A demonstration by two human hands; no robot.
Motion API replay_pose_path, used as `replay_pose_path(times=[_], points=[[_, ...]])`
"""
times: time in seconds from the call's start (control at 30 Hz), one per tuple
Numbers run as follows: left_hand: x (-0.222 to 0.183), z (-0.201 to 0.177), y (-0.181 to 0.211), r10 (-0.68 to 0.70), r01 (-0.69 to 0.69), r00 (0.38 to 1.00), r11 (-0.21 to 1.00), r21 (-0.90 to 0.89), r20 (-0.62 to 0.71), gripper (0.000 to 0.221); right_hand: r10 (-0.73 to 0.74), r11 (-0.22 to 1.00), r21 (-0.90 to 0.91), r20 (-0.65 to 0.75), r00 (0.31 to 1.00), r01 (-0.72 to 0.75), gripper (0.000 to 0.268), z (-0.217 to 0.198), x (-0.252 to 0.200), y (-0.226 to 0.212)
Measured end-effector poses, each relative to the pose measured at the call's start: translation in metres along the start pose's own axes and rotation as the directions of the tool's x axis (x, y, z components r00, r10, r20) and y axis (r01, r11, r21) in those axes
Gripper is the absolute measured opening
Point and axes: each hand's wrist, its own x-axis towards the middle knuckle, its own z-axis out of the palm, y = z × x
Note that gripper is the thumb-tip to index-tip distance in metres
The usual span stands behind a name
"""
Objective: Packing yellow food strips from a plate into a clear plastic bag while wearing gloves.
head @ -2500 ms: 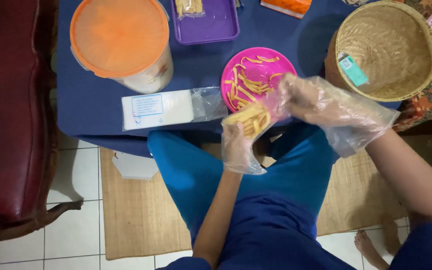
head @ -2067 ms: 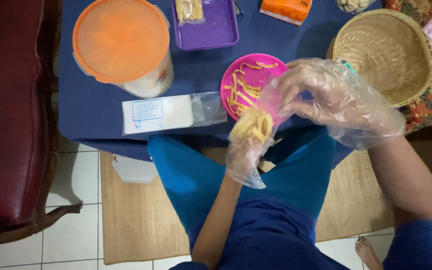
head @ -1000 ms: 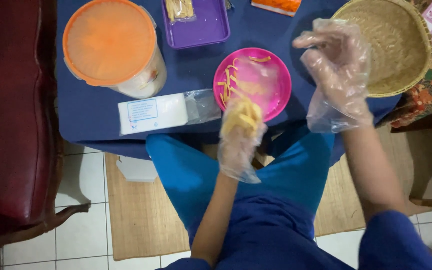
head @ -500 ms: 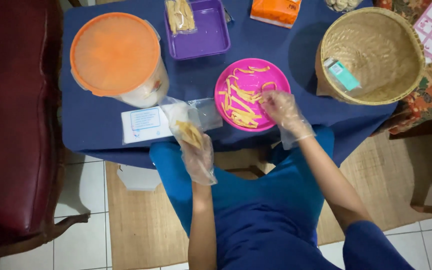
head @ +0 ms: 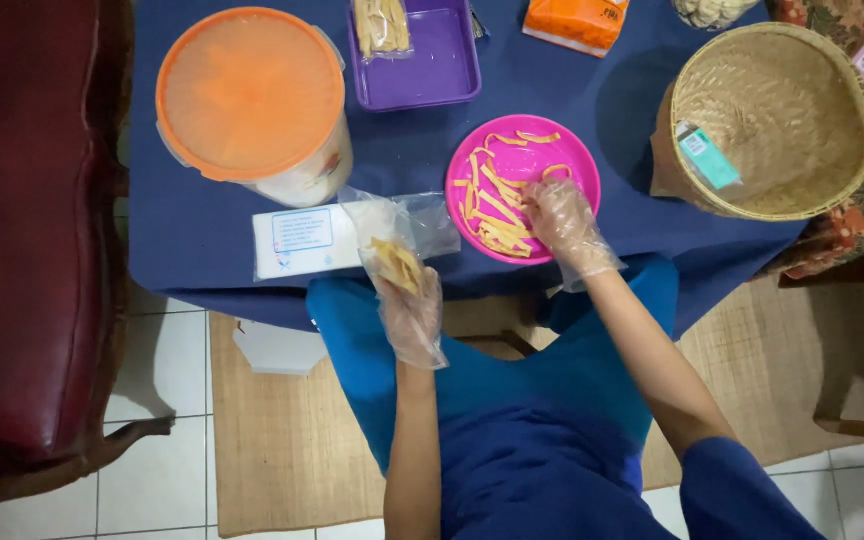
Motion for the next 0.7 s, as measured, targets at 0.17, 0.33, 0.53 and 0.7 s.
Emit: replay_pose_path(times=[0.17, 0.33, 0.53, 0.7], points=[[0.002, -0.005, -0.001, -0.051, 0.049, 0.999, 0.995, -0.085, -0.015, 0.035, -0.029, 0.998, -0.063, 0.039, 0.999, 0.031, 0.010, 0.012, -0.008, 0.017], [0.003, 0.008, -0.003, -0.057, 0.055, 0.998, 0.993, -0.100, -0.022, 0.034, 0.065, 0.982, 0.161, 0.173, 0.983, -0.093, 0.009, -0.038, 0.003, -0.013], [0.005, -0.008, 0.011, 0.046, -0.049, 0.997, 0.998, 0.046, 0.055, 0.034, 0.095, 0.934, 0.309, 0.273, 0.957, -0.180, 0.017, -0.047, 0.000, 0.013], [0.003, -0.001, 0.008, -0.033, 0.041, 0.997, 0.992, -0.123, 0.066, 0.036, 0.157, 0.938, 0.282, 0.178, 0.971, -0.203, 0.012, -0.045, 0.010, 0.011]])
